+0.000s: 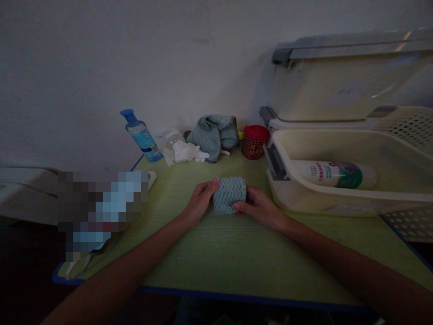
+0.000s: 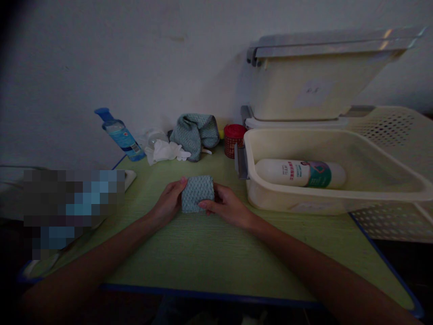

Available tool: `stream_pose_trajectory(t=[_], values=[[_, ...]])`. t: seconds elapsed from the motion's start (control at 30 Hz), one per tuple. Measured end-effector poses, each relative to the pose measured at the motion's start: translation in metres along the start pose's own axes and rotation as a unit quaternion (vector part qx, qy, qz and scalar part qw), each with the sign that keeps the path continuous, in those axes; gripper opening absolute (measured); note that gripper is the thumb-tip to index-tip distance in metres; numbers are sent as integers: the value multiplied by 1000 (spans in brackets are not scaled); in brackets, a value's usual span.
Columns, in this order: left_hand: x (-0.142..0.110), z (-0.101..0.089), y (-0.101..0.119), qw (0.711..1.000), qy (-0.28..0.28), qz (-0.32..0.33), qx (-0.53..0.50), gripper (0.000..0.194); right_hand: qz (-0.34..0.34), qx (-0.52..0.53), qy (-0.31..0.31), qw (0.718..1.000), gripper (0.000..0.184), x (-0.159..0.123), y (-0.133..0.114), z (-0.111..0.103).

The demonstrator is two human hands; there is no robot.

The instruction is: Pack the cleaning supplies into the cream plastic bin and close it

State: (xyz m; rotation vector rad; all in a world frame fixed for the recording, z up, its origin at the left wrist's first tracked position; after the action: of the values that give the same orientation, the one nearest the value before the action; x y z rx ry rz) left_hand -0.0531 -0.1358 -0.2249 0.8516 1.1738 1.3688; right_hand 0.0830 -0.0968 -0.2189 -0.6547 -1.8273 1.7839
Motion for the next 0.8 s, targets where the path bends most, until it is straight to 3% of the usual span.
stream_pose_trajectory(t=[0.2, 0.37, 0.5, 0.57, 0.7, 0.8], values=[[-4, 5, 1, 998, -14, -43, -44, 50, -4, 49, -27, 998, 29, -4, -1, 2], [-7, 9, 1, 994, -69, -60, -54, 46, -4, 68, -48, 997, 28, -7, -1, 5], [-8, 9, -1, 992, -82, -69, -65, 46, -21, 100, -56, 993, 28, -6, -3, 7], [-7, 8, 0, 994, -73, -47, -64, 47, -26, 96, -36, 994, 29, -4, -4, 5], [-5, 5, 7, 995, -57, 68, -46, 47, -39, 66, 71, 994, 31, 0, -5, -4], [-5, 5, 11, 992, -48, 110, -30, 55, -41, 39, 132, 990, 30, 1, -5, -9]])
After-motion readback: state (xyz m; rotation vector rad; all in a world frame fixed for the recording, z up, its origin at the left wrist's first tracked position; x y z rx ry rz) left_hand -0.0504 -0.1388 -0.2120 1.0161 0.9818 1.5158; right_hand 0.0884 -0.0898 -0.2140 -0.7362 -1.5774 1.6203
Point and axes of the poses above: each hand's wrist, its own x-axis towards the middle knuckle, its own z-axis out of the palm, y = z × x, the point moved 3 cm from there along x, towards the middle knuckle, and after that the axes turned 1 degree about y, right-handed, at the moved point
